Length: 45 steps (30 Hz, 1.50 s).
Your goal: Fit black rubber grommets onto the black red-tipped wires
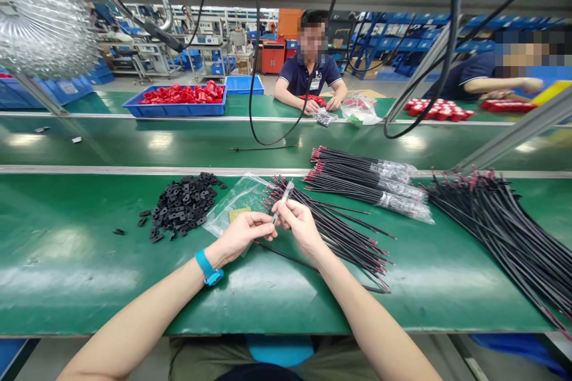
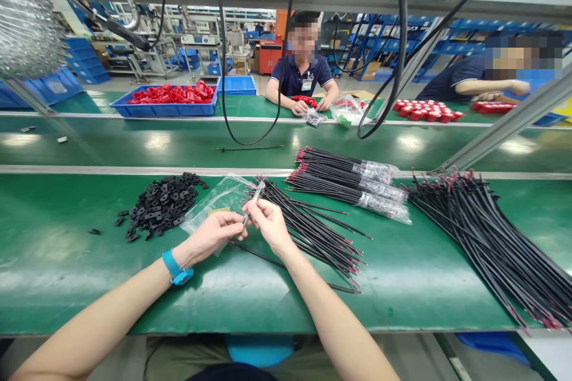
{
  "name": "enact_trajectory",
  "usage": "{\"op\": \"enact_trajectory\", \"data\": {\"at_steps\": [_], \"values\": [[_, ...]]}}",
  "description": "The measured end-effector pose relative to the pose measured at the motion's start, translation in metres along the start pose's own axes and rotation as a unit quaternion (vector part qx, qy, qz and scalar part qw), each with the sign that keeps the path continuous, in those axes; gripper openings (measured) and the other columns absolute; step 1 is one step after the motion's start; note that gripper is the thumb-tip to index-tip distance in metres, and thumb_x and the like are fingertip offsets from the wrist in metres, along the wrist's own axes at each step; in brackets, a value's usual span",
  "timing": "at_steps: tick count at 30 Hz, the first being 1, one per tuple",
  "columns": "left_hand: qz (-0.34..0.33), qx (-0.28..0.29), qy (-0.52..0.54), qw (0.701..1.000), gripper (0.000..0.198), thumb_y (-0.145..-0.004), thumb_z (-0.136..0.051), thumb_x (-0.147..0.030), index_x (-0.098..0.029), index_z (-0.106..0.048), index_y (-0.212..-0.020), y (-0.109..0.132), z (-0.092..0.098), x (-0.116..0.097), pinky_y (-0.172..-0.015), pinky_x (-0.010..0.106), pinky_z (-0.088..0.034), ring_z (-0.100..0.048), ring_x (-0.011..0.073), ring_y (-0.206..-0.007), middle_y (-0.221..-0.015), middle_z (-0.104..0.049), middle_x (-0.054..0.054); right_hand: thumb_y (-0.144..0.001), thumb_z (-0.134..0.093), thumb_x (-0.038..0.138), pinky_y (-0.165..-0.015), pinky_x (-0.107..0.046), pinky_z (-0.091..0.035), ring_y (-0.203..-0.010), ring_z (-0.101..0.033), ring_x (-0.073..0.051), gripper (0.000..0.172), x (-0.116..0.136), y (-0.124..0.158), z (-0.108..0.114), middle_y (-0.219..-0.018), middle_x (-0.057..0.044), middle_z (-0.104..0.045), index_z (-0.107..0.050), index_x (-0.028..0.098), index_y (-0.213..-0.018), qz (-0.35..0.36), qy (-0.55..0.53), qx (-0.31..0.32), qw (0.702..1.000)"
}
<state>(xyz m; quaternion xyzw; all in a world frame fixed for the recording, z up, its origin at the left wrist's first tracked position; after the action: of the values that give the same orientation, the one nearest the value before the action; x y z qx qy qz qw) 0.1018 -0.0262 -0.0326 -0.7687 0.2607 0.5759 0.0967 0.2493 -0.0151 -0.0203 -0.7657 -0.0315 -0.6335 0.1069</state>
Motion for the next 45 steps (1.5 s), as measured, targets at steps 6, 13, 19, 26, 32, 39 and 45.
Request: {"op": "enact_trajectory", "data": {"at_steps": [6,13,19,26,32,39,45], "values": [[0.022,0.051,0.047,0.997,0.035,-0.081,-0.071,-0.042,-0.009,-0.071,-0.093,-0.001,0.001,0.000,-0.073,0.025,-0.044,-0.058,0.0121,-0.071,-0.083,-0.067,0.009,-0.082,-0.065,0.055,-0.046,-0.020,-0.025,-0.048,-0.037,-0.007,0.040,-0.004,0.000,0.001,-0.056,0.004,-0.047,-0.064,0.015,-0.081,-0.024,-0.027,0.000,0.999],[0.002,0.015,0.020,1.000,0.035,-0.075,-0.077,-0.042,-0.010,-0.070,-0.087,-0.004,0.005,0.006,-0.073,0.025,-0.044,-0.058,0.0130,-0.071,-0.082,-0.067,0.009,-0.081,-0.067,0.055,-0.045,-0.021,-0.019,-0.046,-0.029,-0.006,0.041,-0.002,0.001,0.000,-0.053,0.005,-0.042,-0.065,0.014,-0.080,-0.009,-0.016,0.005,1.000],[-0.028,0.008,0.015,0.999,0.029,-0.077,-0.075,-0.038,-0.010,-0.070,-0.083,-0.002,0.001,0.004,-0.071,0.024,-0.041,-0.055,0.0113,-0.069,-0.078,-0.066,0.006,-0.081,-0.068,0.054,-0.045,-0.021,-0.021,-0.045,-0.028,-0.006,0.039,-0.004,0.000,0.001,-0.050,0.007,-0.035,-0.067,0.014,-0.081,-0.009,-0.023,-0.002,1.000],[-0.031,-0.006,0.063,0.997,0.029,-0.079,-0.074,-0.036,-0.010,-0.071,-0.093,-0.003,0.003,0.000,-0.069,0.022,-0.042,-0.054,0.0101,-0.071,-0.079,-0.064,0.006,-0.077,-0.072,0.051,-0.044,-0.021,-0.026,-0.046,-0.036,-0.007,0.037,-0.004,-0.003,0.004,-0.056,0.003,-0.052,-0.070,0.014,-0.084,-0.032,-0.026,-0.007,0.999],[-0.038,-0.014,0.056,0.998,0.032,-0.075,-0.078,-0.030,-0.011,-0.068,-0.098,-0.004,0.007,0.001,-0.067,0.021,-0.044,-0.057,0.0094,-0.067,-0.076,-0.066,0.005,-0.076,-0.074,0.049,-0.046,-0.021,-0.030,-0.048,-0.040,-0.007,0.035,-0.003,-0.003,0.004,-0.059,0.003,-0.054,-0.067,0.015,-0.078,-0.013,0.011,-0.018,1.000],[-0.027,-0.041,-0.006,0.999,0.040,-0.071,-0.082,-0.032,-0.009,-0.066,-0.099,-0.005,0.011,0.004,-0.071,0.025,-0.050,-0.065,0.0141,-0.072,-0.083,-0.071,0.010,-0.081,-0.069,0.050,-0.051,-0.022,-0.036,-0.054,-0.045,-0.009,0.034,-0.002,-0.002,0.000,-0.066,0.001,-0.055,-0.064,0.016,-0.082,0.017,0.035,-0.010,0.999],[-0.024,-0.033,-0.007,0.999,0.042,-0.074,-0.079,-0.034,-0.010,-0.062,-0.104,-0.002,0.006,0.000,-0.074,0.027,-0.052,-0.067,0.0151,-0.072,-0.085,-0.073,0.012,-0.085,-0.065,0.047,-0.054,-0.023,-0.035,-0.057,-0.043,-0.010,0.030,-0.002,-0.001,0.001,-0.070,0.001,-0.055,-0.064,0.016,-0.084,0.028,0.037,0.008,0.999]]}}
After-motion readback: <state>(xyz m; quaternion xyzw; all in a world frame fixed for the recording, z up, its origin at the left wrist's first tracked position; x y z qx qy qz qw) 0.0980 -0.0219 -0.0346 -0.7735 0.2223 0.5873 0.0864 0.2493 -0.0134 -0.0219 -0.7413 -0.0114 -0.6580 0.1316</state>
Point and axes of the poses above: each hand's wrist, its own y-axis away from the middle knuckle, its own z-axis out of the back of the hand, x = y × z, the point moved 3 cm from there along -y, towards the middle knuckle
